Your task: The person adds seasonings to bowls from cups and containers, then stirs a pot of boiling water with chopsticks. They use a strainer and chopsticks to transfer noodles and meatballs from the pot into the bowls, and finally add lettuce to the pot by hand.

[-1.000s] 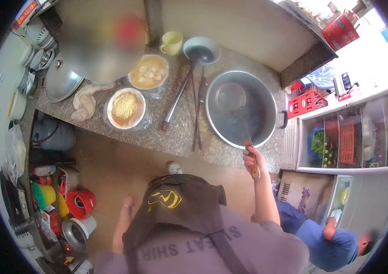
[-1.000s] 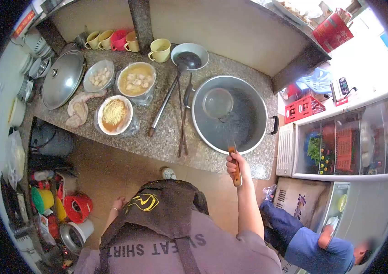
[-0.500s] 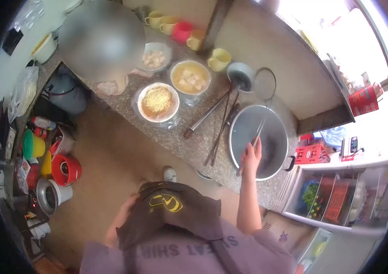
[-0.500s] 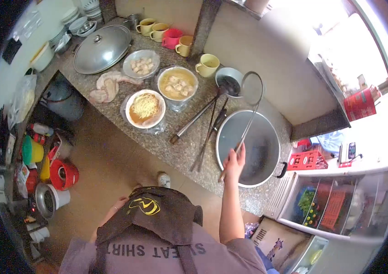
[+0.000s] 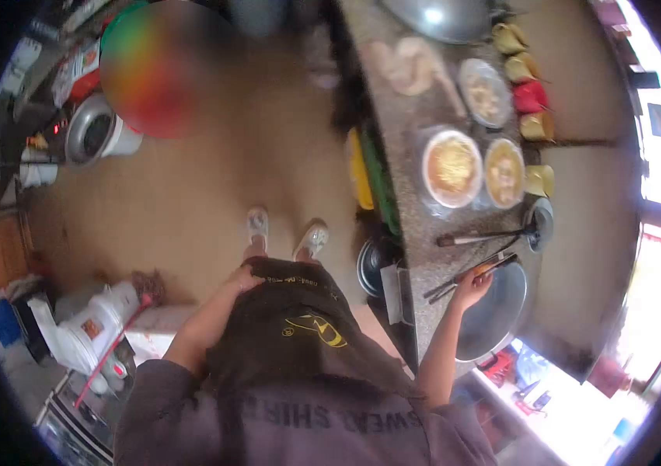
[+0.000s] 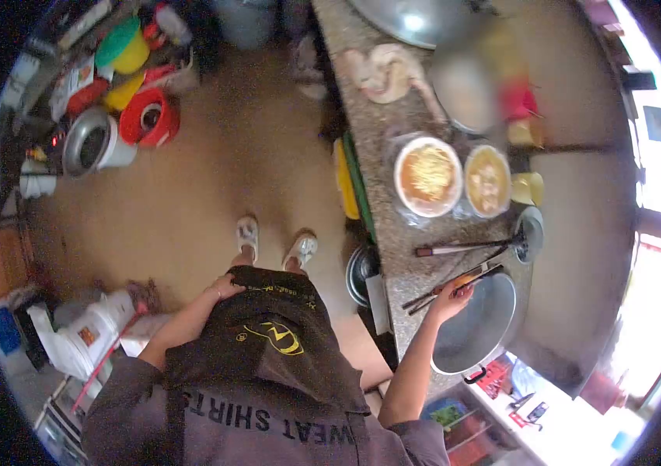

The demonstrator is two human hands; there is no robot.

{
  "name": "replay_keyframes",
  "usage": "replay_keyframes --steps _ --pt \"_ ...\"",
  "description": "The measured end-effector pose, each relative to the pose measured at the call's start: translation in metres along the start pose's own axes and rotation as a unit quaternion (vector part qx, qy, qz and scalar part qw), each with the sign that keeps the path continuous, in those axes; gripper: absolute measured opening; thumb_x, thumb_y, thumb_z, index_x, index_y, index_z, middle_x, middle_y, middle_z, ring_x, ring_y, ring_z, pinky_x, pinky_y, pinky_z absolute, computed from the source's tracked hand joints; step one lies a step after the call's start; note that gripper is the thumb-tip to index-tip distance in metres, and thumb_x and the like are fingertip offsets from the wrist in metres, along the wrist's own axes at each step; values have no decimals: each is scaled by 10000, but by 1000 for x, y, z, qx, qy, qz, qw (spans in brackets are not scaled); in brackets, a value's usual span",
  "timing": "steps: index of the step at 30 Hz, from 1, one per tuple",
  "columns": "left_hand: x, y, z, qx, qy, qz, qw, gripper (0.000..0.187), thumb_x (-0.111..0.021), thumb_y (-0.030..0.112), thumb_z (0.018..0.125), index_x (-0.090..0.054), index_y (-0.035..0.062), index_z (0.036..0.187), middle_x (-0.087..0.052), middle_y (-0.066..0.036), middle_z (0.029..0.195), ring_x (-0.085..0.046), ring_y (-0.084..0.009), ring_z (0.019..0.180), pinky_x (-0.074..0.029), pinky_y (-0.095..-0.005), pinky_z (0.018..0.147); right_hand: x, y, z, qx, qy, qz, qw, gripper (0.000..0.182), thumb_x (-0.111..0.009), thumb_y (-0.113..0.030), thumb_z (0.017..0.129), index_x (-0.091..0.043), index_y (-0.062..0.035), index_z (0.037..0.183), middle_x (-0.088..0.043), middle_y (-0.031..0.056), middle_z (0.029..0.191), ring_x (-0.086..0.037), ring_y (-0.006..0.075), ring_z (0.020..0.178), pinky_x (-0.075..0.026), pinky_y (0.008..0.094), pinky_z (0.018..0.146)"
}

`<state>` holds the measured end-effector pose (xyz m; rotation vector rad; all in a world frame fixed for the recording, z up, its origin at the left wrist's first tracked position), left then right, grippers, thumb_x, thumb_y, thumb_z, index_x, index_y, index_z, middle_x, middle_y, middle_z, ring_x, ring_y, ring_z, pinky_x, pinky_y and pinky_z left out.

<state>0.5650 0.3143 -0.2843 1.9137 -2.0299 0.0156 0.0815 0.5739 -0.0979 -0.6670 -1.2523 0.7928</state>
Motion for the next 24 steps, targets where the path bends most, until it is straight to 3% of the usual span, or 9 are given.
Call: replay_keyframes --steps 2,3,6,10,12,14,15,17,24 --pt "10 10 -15 -1 4 46 999 825 -606 522 639 -340 47 1259 -330 -211 1283 -361 -345 1160 -326 -390 948 -33 -54 -57 137 -42 21 989 437 -541 -22 762 -391 59 1164 -519 125 952 -529 210 811 -454 306 715" --pt "5 8 -16 5 -12 32 999 825 -606 522 639 -340 47 1259 -330 -211 1283 -361 -345 1160 -326 -390 948 -46 -58 -86 122 -128 -128 976 339 -517 -7 767 -459 44 1097 -528 139 982 -524 210 911 -438 282 779" --pt "-3 -11 -3 110 -41 85 989 956 -608 557 621 -183 67 1323 -159 -201 1361 -262 -376 1208 -286 -449 964 -129 -65 -162 77 -355 -81 928 344 -531 29 742 -491 2 1082 -524 122 1028 -517 221 973 -418 311 833" --pt "-17 -31 32 102 4 138 985 994 -605 576 623 -122 69 1329 -124 -204 1364 -225 -388 1219 -263 -482 964 -233 35 -125 -33 -278 -58 958 508 -563 -88 770 -342 -5 1220 -401 183 1207 -468 280 1053 -393 349 878" --pt "-14 -37 57 100 34 129 986 973 -608 556 637 -126 61 1322 -154 -208 1353 -235 -373 1218 -258 -470 967 -277 63 -86 -20 -234 -178 956 557 -567 -163 780 -302 -19 1248 -380 194 1226 -461 327 1050 -407 404 851" --pt "-15 -41 75 102 45 122 986 956 -624 512 645 -122 55 1318 -175 -206 1347 -252 -360 1210 -257 -469 966 -309 152 -32 303 -172 -380 857 574 -576 -213 776 -308 -37 1251 -393 201 1219 -457 353 1041 -391 447 858" --pt "-15 -44 83 102 59 123 985 951 -637 485 644 -121 54 1317 -184 -204 1345 -265 -355 1203 -256 -469 966 -311 157 -23 304 -161 -390 854 574 -576 -213 776 -308 -37 1251 -393 201 1219 -457 353 1041 -391 447 858" --pt "-15 -48 92 81 132 81 985 821 -665 410 630 -267 27 1238 -230 -216 1310 -307 -365 1145 -273 -459 944 -317 169 -10 238 -220 -440 837 553 -577 -201 775 -331 -31 1240 -412 191 1207 -455 332 1051 -385 425 865" --pt "-3 -37 109 75 127 75 986 848 -696 300 590 -241 34 1254 -261 -171 1288 -321 -360 1124 -333 -446 893 -354 158 12 -7 -398 -539 742 496 -577 -163 770 -400 -12 1208 -468 159 1172 -450 268 1080 -368 360 886"
Point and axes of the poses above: each hand's wrist, its own z-axis towards the middle knuckle, its own x-axis out of the back of the hand, y = z × x, the point moved 3 cm from there along z, towards the middle knuckle
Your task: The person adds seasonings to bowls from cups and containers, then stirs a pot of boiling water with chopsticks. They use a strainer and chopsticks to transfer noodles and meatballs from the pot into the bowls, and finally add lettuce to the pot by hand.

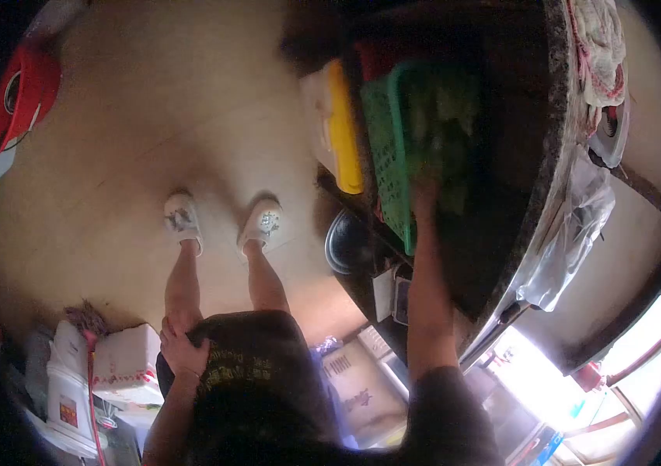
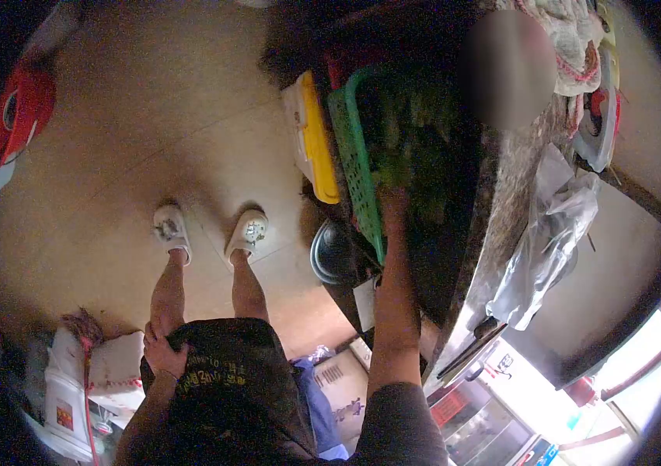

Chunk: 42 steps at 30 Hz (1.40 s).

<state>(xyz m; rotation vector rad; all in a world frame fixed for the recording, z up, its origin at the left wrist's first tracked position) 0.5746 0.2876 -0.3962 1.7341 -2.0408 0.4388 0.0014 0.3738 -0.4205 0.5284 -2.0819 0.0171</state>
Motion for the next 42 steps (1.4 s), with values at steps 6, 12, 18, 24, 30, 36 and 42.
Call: replay_keyframes --steps 6,12,18,24,30,36,42 --pt "1 4 7 2 5 -7 1000 886 -686 296 586 -206 43 1287 -266 -168 1283 -311 -356 1138 -325 -443 899 30 42 19 158 271 -102 944 521 -619 -250 747 -443 -12 1176 -508 164 1112 -478 308 1031 -367 394 888" --pt "-3 4 7 -7 5 24 1000 900 -697 285 572 -205 36 1283 -266 -167 1284 -292 -356 1159 -308 -437 922 6 31 35 -39 214 76 973 575 -651 -277 708 -439 -32 1182 -474 181 1149 -443 316 1073 -335 398 925" --pt "7 13 6 9 -11 -1 1000 895 -714 273 567 -213 42 1272 -267 -182 1287 -292 -359 1165 -313 -444 925 -1 30 11 -8 257 -13 966 550 -644 -209 698 -439 -12 1168 -480 166 1134 -465 307 1020 -363 384 869" --pt "-3 8 -3 14 -7 -5 1000 840 -725 302 569 -281 13 1223 -275 -161 1290 -301 -337 1159 -317 -422 928 0 69 -31 -63 260 472 840 482 -621 -178 715 -464 -20 1142 -529 107 1062 -503 255 955 -394 374 828" --pt "-14 -5 -17 20 -19 -21 999 787 -697 303 604 -299 12 1216 -293 -166 1278 -331 -328 1141 -327 -405 926 -38 171 23 -44 85 732 674 445 -576 -211 743 -467 -47 1142 -532 96 1050 -508 233 958 -410 362 818" --pt "-31 -26 -37 -13 -11 -28 999 766 -686 306 614 -301 38 1220 -353 -167 1231 -372 -339 1102 -338 -407 914 0 87 -36 -108 -6 885 452 358 -472 -243 811 -487 -64 1120 -525 121 1079 -505 283 979 -408 448 825" --pt "-19 -31 -31 -31 -78 -228 970 671 -673 281 660 -370 5 1190 -451 -182 1166 -448 -294 1062 -375 -358 884 -17 62 -98 28 -164 920 355 336 -497 -203 800 -492 -47 1097 -538 116 1053 -520 266 956 -427 420 812"
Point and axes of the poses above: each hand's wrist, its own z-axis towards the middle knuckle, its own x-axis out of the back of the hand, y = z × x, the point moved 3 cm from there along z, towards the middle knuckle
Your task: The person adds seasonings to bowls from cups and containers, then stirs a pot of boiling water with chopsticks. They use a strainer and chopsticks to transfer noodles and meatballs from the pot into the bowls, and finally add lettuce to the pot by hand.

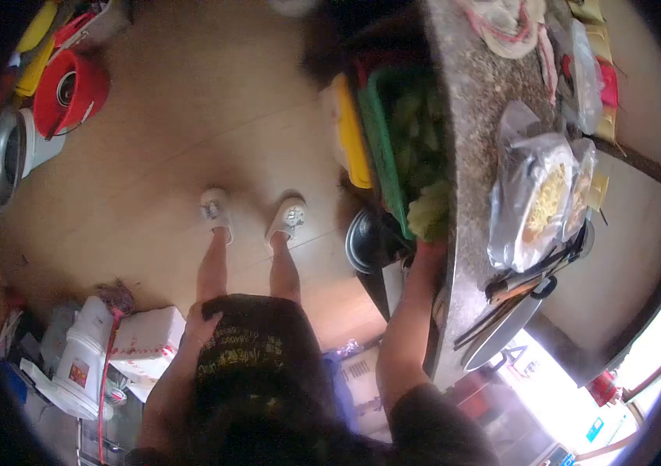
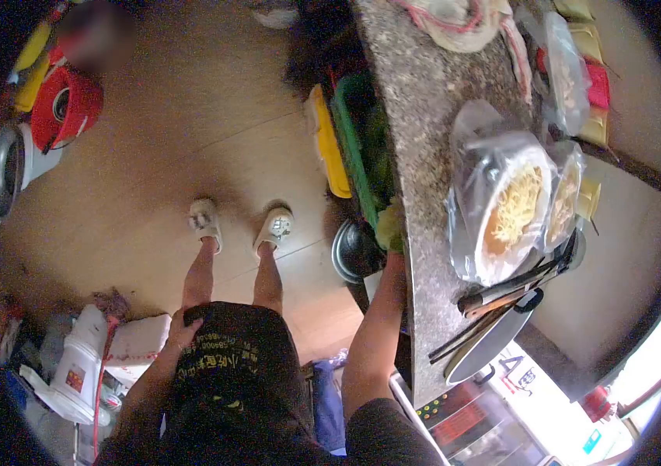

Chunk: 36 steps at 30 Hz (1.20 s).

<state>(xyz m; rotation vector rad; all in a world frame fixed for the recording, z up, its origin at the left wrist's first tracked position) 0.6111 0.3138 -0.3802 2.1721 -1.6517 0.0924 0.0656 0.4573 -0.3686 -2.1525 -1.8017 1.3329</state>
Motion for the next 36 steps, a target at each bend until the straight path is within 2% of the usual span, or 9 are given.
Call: replay_keyframes --steps 3,5,12,17,24,27,29,34,36 --pt "-13 8 22 7 -27 -271 962 602 -655 240 729 -392 -31 1199 -506 -121 1124 -489 -227 1007 -361 -286 890 -20 43 -53 -58 -10 18 998 355 -537 -206 772 -497 -37 1082 -537 114 1048 -514 255 958 -414 404 831" --pt "1 75 29 -200 20 -269 942 580 -620 256 765 -380 13 1233 -466 -90 1190 -455 -197 1059 -349 -308 897 -40 91 -100 -100 -16 37 994 369 -563 -208 754 -500 -31 1072 -537 112 1044 -510 247 959 -406 393 844" --pt "40 292 -124 -190 -164 -413 875 519 -591 182 784 -372 8 1221 -458 -82 1176 -461 -163 1045 -370 -286 879 -115 113 -257 -256 45 -39 965 511 -632 -122 638 -469 37 1095 -547 157 1012 -534 277 917 -408 349 854" --pt "-35 387 -224 -349 -256 -203 878 457 -600 79 756 -401 -20 1155 -491 -80 1121 -469 -139 1009 -372 -292 875 -128 7 -330 -129 64 -11 990 491 -615 -55 650 -454 46 1103 -544 155 1013 -541 280 906 -443 363 816" --pt "-165 551 -292 -348 -306 -444 767 334 -553 90 753 -451 7 1060 -546 -103 943 -566 -194 791 -470 -286 683 -56 -176 -352 234 51 176 955 429 -581 -118 742 -435 -5 1130 -540 144 1012 -539 257 917 -455 382 811" --pt "-202 587 -306 -434 -331 -287 787 406 -618 124 727 -446 3 1074 -550 -112 950 -572 -192 783 -483 -277 664 -13 -234 -366 229 59 239 942 377 -553 -136 792 -436 -9 1127 -539 135 1028 -536 263 930 -440 395 831" --pt "-240 592 -334 -353 -452 -57 818 495 -685 104 676 -451 15 1103 -557 -106 968 -569 -174 836 -478 -277 702 -9 -271 -371 250 117 143 950 357 -552 -131 804 -434 -13 1119 -531 106 1045 -525 226 954 -433 357 839" --pt "-314 589 -330 -434 -451 -74 776 561 -672 73 696 -388 19 1177 -536 -87 1052 -543 -170 935 -457 -282 786 3 -319 -362 317 106 121 935 355 -548 -156 823 -434 -20 1131 -522 95 1062 -514 209 975 -416 336 852" --pt "-326 594 -314 -290 -497 -170 800 480 -605 50 737 -393 18 1167 -540 -93 1032 -560 -172 898 -472 -286 761 12 -327 -363 304 109 182 929 355 -531 -191 837 -440 -26 1137 -522 98 1076 -509 222 986 -406 356 872"
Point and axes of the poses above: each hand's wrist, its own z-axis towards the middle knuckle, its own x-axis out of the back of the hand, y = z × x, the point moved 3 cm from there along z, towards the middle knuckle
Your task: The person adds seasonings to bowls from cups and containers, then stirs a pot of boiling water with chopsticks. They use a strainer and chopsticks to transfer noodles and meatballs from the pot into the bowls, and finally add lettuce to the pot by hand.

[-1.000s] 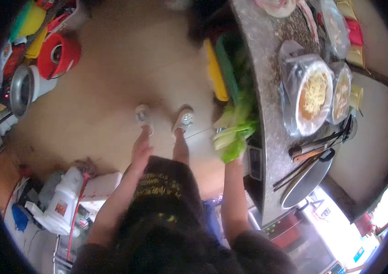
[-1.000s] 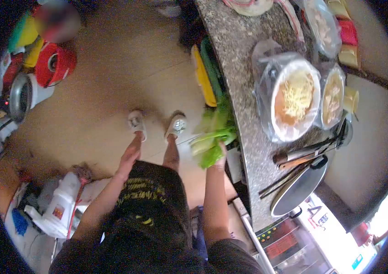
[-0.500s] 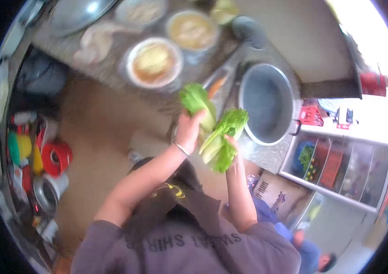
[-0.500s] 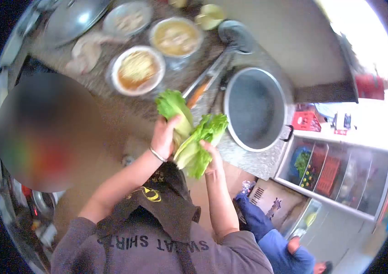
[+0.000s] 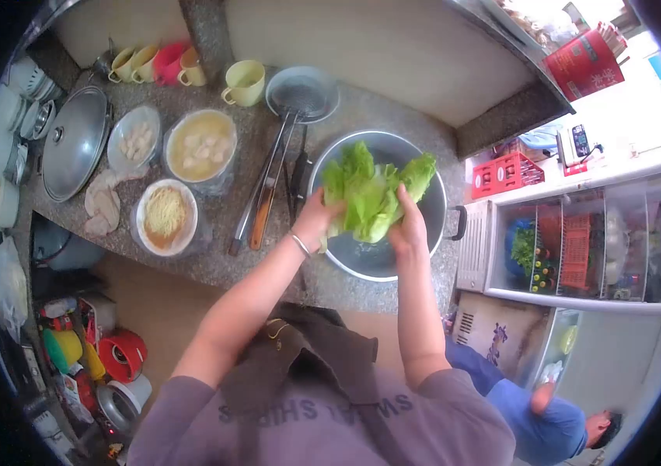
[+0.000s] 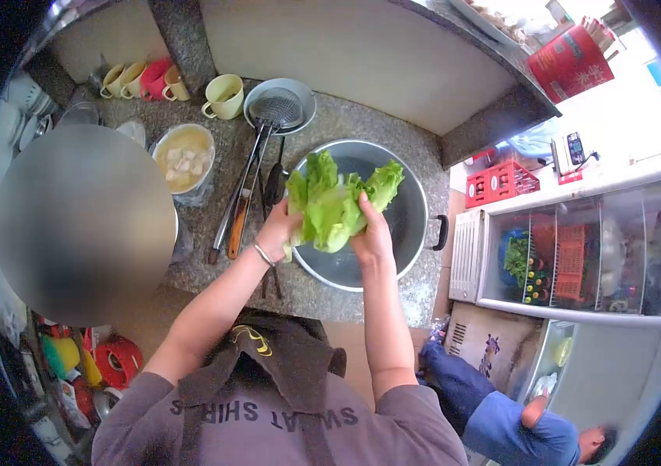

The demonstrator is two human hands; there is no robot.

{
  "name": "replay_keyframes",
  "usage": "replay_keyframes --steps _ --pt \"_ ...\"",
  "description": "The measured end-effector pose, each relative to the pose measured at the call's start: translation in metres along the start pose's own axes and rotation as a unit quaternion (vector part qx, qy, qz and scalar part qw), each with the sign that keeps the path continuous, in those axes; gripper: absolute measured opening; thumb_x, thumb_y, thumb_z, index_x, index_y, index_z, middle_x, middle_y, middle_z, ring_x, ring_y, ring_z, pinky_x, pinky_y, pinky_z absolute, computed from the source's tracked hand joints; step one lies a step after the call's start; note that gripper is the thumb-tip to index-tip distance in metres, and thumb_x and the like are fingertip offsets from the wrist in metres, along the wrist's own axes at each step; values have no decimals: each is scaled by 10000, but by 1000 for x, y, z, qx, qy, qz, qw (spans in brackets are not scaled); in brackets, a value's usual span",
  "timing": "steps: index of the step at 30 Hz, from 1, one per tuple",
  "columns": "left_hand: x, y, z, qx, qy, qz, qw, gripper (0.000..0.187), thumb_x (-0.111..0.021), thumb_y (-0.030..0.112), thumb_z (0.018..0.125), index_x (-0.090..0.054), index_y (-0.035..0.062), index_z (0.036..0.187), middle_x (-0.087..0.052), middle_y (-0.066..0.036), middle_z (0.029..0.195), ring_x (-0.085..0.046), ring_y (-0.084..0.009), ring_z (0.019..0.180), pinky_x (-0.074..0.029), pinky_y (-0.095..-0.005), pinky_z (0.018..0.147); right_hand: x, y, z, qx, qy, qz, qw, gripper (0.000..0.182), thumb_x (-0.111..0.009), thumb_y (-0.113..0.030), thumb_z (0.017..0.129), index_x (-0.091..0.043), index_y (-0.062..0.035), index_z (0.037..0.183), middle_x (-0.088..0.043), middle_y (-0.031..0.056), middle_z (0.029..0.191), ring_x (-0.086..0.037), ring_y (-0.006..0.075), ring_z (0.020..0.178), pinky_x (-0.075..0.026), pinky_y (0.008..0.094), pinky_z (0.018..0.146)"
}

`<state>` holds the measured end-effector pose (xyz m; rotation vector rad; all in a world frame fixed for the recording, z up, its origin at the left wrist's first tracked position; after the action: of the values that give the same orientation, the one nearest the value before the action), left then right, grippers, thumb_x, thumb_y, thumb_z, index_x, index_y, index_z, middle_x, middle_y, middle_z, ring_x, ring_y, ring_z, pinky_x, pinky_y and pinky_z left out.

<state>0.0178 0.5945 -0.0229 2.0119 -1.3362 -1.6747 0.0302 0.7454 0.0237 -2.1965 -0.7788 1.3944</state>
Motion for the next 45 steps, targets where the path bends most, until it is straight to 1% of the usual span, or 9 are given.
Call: replay_keyframes --steps 19,23,26,28,31,37,41,43,45 --pt "-27 16 13 -62 -9 33 997 415 -512 -52 711 -420 40 1105 -552 -65 969 -576 -172 840 -481 -287 716 37 -31 17 5 21 41 999 365 -466 -256 872 -452 -23 1151 -510 106 1120 -500 222 1012 -398 346 885" --pt "-17 24 6 -78 -5 43 996 423 -501 -61 702 -420 40 1104 -553 -67 960 -582 -167 803 -485 -278 692 72 -45 31 24 84 -164 983 446 -580 -305 808 -456 -2 1112 -530 81 1018 -524 185 916 -421 294 805" --pt "-15 26 -2 -118 23 107 987 448 -540 -27 671 -423 34 1099 -540 -66 969 -558 -164 836 -463 -272 710 74 -51 32 146 113 -382 906 503 -608 -287 786 -429 14 1147 -529 101 1024 -528 193 910 -410 273 819" --pt "-19 22 -4 -186 61 184 963 482 -592 31 641 -429 15 1094 -534 -68 981 -534 -172 885 -428 -277 773 43 -56 15 333 161 -559 742 572 -631 -261 763 -384 8 1203 -524 115 1042 -520 191 930 -411 272 818" --pt "-27 18 -6 -256 72 323 908 488 -604 46 640 -435 15 1097 -530 -72 996 -523 -169 911 -412 -282 807 7 -15 -4 136 -65 -407 901 563 -627 -200 765 -369 -10 1228 -516 114 1059 -526 174 925 -447 272 756" --pt "-22 20 -13 -184 61 222 956 490 -584 18 648 -427 22 1112 -528 -64 1002 -524 -153 901 -423 -273 786 4 -3 -17 59 -6 -274 960 243 -536 -128 813 -555 3 1017 -595 13 807 -531 68 713 -429 216 631" --pt "-23 24 -15 -167 66 203 962 486 -581 22 651 -430 21 1113 -532 -67 993 -522 -154 893 -422 -274 781 18 -27 -16 138 19 -341 930 260 -539 -90 792 -549 -5 1037 -592 39 839 -548 102 754 -435 228 650" --pt "-22 18 -13 -171 72 212 960 500 -590 12 648 -427 26 1120 -532 -69 996 -522 -154 899 -421 -275 784 26 -38 -18 308 115 -587 740 260 -527 -51 774 -570 -30 1029 -575 77 898 -557 138 790 -439 245 674" --pt "-24 14 -11 -194 66 225 952 516 -605 -14 659 -407 34 1133 -532 -68 1013 -537 -160 893 -438 -275 777 42 -34 -14 311 117 -585 740 266 -516 -35 767 -591 -59 1021 -548 97 942 -559 163 792 -446 258 686"
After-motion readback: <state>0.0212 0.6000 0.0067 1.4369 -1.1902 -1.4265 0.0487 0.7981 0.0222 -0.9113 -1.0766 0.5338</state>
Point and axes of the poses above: each hand's wrist, its own z-axis towards the middle knuckle, its own x-axis out of the back of the hand, y = z × x, the point moved 3 cm from there along z, towards the middle knuckle
